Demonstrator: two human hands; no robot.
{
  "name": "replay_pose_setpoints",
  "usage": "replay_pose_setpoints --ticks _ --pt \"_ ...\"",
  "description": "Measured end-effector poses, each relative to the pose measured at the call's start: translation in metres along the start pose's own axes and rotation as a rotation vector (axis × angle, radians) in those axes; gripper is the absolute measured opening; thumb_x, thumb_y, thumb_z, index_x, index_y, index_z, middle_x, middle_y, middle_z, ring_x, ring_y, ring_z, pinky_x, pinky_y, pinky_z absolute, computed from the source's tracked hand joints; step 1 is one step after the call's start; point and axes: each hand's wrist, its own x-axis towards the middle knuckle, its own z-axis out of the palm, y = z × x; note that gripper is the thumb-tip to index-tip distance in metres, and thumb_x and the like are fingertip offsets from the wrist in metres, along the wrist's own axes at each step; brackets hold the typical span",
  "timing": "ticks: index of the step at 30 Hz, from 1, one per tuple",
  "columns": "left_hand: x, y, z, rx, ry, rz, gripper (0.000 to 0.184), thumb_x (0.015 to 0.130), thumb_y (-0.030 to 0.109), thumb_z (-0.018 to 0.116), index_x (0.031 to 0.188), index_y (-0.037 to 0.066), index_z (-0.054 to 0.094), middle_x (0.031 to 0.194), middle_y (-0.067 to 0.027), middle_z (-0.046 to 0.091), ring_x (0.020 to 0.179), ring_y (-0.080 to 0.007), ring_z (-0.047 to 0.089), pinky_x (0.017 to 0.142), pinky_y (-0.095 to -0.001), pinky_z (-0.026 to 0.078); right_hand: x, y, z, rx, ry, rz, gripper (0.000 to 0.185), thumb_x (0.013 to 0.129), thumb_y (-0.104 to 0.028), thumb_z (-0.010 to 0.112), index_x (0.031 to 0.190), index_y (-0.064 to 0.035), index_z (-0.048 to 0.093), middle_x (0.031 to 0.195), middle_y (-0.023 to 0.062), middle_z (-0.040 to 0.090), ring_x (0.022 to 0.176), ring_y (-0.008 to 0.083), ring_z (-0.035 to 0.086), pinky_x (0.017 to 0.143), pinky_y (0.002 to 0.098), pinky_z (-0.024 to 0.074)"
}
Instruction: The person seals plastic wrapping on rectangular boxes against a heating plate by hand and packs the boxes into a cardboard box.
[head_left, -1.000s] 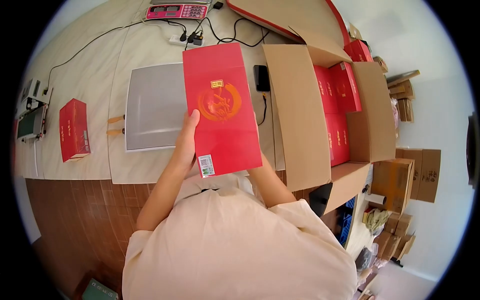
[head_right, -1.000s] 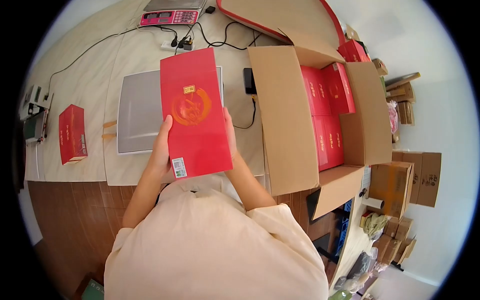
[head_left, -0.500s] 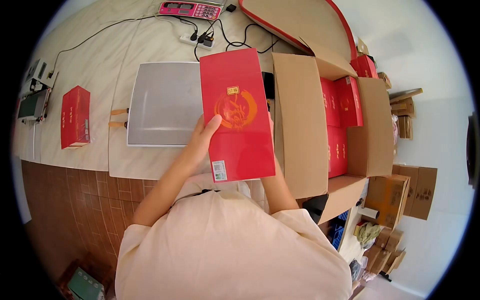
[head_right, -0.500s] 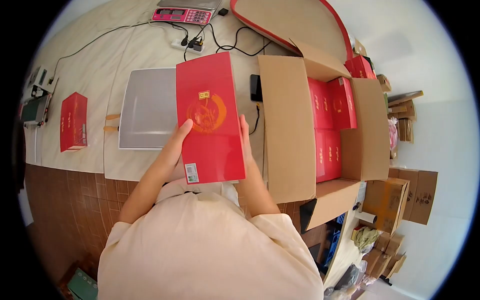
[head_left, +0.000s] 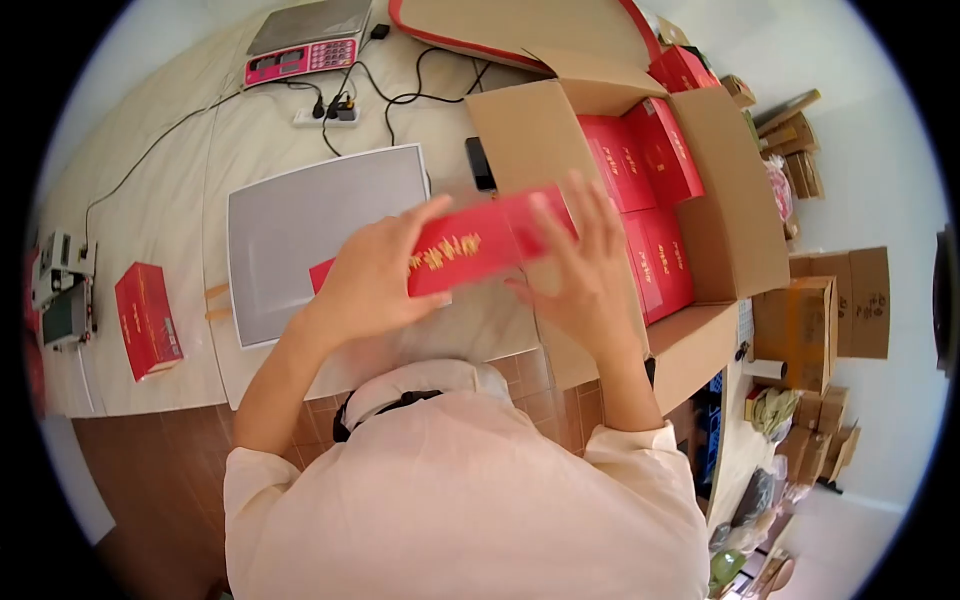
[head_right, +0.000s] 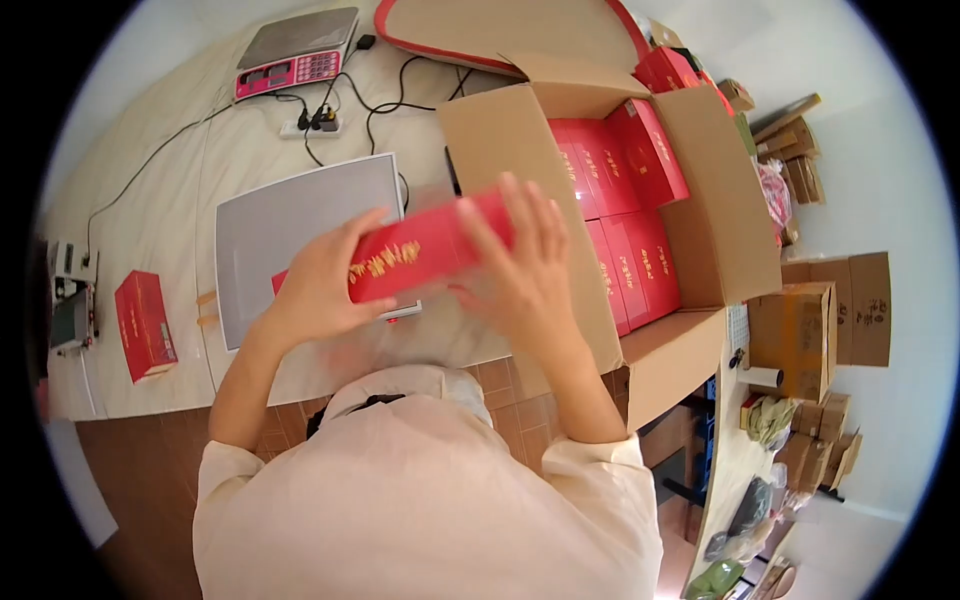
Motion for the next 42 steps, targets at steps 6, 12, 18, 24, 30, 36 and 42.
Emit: replay_pose_setpoints --ticks 6,12,18,24,30,36,42 --pt "0.037 0.029 0.010 0.298 -0.158 0.575 0.064 0.070 0.016 0.075 0.125 0.010 0.044 0.125 -0.0097 0.054 0.113 -0.0291 0.052 0.095 -0.0456 0.039 -0.008 0.026 -0.012 -0.044 -0.247 -0.139 0.087 0.054 -0.024 0.083 0.133 -0.0168 0.049 0.102 0.0049 0.056 0.096 0.0243 0.055 0.090 0.0431 0.0388" --pt "0.061 0.047 0.008 -0.119 0.263 0.638 0.049 0.078 0.007 0.063 0.125 0.005 0.048 0.120 -0.0113 0.059 0.105 -0.0285 0.057 0.093 -0.0401 0.042 0.004 0.136 -0.029 -0.273 0.217 0.176 0.083 0.061 -0.034 0.081 0.134 -0.0140 0.047 0.101 0.0091 0.056 0.093 0.0276 0.054 0.081 0.0402 0.0408" --pt "0.026 -0.012 0.031 -0.213 0.174 0.070 0.027 0.087 0.004 0.054 0.114 0.001 0.056 0.102 -0.0116 0.065 0.092 -0.0193 0.062 0.084 -0.0326 0.047 -0.008 0.309 0.014 -0.490 0.177 0.504 0.084 0.063 -0.048 0.079 0.133 -0.0137 0.048 0.101 0.0097 0.056 0.097 0.0285 0.054 0.082 0.0429 0.0426" --pt "-0.006 -0.035 0.051 -0.438 0.325 -0.261 0.021 0.093 0.009 0.050 0.111 0.001 0.056 0.095 -0.0079 0.063 0.088 -0.0161 0.059 0.084 -0.0304 0.046 -0.008 0.392 0.069 -0.619 0.040 0.643 0.076 0.062 -0.049 0.079 0.125 -0.0150 0.055 0.106 0.0105 0.056 0.101 0.0294 0.054 0.084 0.0448 0.0424" --pt "-0.008 -0.042 0.056 -0.462 0.471 -0.377 0.019 0.095 0.010 0.048 0.110 0.000 0.056 0.094 -0.0077 0.062 0.087 -0.0151 0.058 0.083 -0.0297 0.047 -0.003 0.406 0.091 -0.703 0.181 0.565 0.072 0.064 -0.046 0.079 0.123 -0.0144 0.053 0.114 0.0163 0.051 0.109 0.0356 0.047 0.089 0.0494 0.0396" --pt "-0.005 -0.051 0.068 -0.518 0.407 -0.393 0.020 0.096 0.010 0.048 0.111 -0.001 0.056 0.095 -0.0088 0.062 0.090 -0.0160 0.059 0.085 -0.0303 0.047 -0.010 0.419 0.092 -0.628 0.134 0.647 0.071 0.071 -0.051 0.072 0.125 -0.0098 0.051 0.124 0.0187 0.048 0.115 0.0387 0.044 0.093 0.0509 0.0377" --pt "-0.030 -0.064 0.057 -0.582 0.417 -0.445 0.023 0.098 0.014 0.048 0.112 -0.001 0.056 0.098 -0.0091 0.062 0.094 -0.0156 0.059 0.088 -0.0299 0.046 0.017 0.383 0.085 -0.491 0.234 0.284 0.048 0.085 -0.033 0.064 0.119 -0.0004 0.055 0.126 0.0182 0.054 0.115 0.0364 0.050 0.097 0.0444 0.0386"
